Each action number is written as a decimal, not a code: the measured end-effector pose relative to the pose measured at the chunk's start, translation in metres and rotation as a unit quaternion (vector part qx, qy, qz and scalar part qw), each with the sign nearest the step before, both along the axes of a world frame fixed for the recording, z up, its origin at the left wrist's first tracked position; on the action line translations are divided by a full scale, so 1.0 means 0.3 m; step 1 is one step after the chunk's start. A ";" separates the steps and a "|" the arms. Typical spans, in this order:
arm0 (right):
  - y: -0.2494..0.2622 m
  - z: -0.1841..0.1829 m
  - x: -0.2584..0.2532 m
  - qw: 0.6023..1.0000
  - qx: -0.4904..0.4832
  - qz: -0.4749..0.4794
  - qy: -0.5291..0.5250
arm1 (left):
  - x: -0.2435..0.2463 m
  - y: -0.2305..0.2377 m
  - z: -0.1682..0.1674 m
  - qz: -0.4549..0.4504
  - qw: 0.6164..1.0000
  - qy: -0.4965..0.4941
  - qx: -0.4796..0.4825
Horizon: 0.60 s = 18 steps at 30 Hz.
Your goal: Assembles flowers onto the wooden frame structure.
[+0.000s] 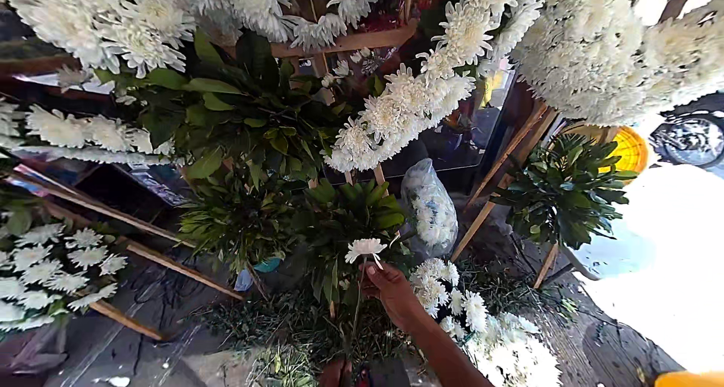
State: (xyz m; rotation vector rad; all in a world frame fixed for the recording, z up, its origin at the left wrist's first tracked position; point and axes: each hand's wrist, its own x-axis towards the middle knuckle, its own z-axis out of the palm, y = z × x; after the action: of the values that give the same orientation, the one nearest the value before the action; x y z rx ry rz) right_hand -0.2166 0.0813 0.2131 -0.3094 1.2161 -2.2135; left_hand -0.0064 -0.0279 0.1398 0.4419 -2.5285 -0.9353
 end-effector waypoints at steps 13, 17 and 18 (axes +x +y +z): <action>0.244 0.219 0.073 0.993 -0.089 -0.074 0.021 | -0.205 0.102 0.152 -0.034 0.956 0.071 0.282; 0.227 0.171 0.159 0.996 -0.076 -0.036 0.008 | -0.278 0.217 0.296 -0.117 0.926 0.166 0.318; 0.228 0.166 0.165 0.997 -0.071 -0.034 0.006 | -0.284 0.220 0.292 -0.117 0.930 0.166 0.307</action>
State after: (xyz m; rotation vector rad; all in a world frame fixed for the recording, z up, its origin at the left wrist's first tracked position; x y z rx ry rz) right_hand -0.1672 0.1498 0.2629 -0.3433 1.0909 -2.3652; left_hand -0.0917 0.0381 0.2273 0.1302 -1.9706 -1.7419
